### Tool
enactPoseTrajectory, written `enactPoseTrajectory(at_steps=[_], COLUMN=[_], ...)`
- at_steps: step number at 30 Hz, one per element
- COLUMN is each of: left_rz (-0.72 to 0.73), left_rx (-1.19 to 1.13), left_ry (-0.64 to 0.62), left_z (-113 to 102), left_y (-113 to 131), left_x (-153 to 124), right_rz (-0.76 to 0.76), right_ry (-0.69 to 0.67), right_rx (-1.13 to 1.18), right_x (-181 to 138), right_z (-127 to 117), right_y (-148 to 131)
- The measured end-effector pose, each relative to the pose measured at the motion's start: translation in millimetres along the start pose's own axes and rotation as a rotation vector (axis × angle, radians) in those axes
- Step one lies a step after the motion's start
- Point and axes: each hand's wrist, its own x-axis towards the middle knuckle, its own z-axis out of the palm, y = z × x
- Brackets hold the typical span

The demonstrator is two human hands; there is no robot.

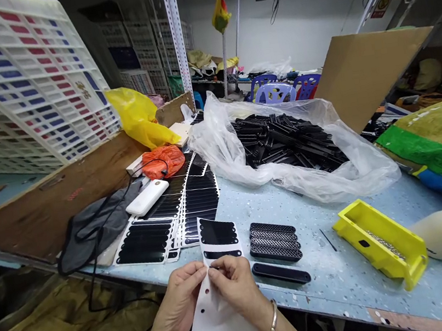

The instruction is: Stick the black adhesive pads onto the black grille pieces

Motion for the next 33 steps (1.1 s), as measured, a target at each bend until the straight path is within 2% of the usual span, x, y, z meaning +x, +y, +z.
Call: enactPoseTrajectory(at_steps=[3, 5, 7, 10, 12, 14, 16, 17, 18, 21, 22, 24, 29, 31, 33], left_rz=[0.156, 0.325, 0.405, 0.383, 0.372, 0.408, 0.458, 0.450, 0.413, 0.102, 0.010, -0.105, -0.169, -0.171, -0.149], left_rx=[0.355, 0.735, 1.105, 1.467, 1.549, 1.502, 1.339, 1.220, 1.072, 0.569, 0.454, 0.309, 0.222, 0.210, 0.203], left_ry=[0.179, 0.357, 0.464, 0.471, 0.457, 0.505, 0.580, 0.574, 0.489, 0.050, -0.049, -0.155, -0.223, -0.181, -0.129], left_z=[-12, -23, -31, -40, -41, -36, -24, -15, -4, 32, 42, 57, 68, 67, 68], left_y=[2, 7, 12, 17, 20, 24, 27, 29, 29, 22, 19, 11, -1, -2, -3], left_x=[13, 26, 41, 58, 62, 58, 49, 43, 37, 21, 17, 13, 12, 14, 17], right_rz=[-0.002, -0.044, -0.075, -0.130, -0.159, -0.179, -0.188, -0.197, -0.208, -0.240, -0.246, -0.248, -0.201, -0.130, -0.092], right_ry=[0.107, 0.190, 0.264, 0.329, 0.320, 0.290, 0.240, 0.212, 0.180, 0.086, 0.058, 0.009, -0.056, -0.079, -0.045], right_rx=[0.114, 0.185, 0.246, 0.304, 0.295, 0.260, 0.221, 0.209, 0.199, 0.156, 0.134, 0.093, 0.051, 0.035, -0.030], right_x=[6, 7, 1, -15, -29, -42, -53, -58, -61, -70, -72, -76, -85, -89, -91], right_z=[-19, -44, -75, -120, -140, -150, -153, -152, -151, -146, -145, -143, -153, -163, -174], right_y=[-16, -33, -51, -70, -77, -79, -79, -79, -78, -75, -73, -71, -63, -60, -58])
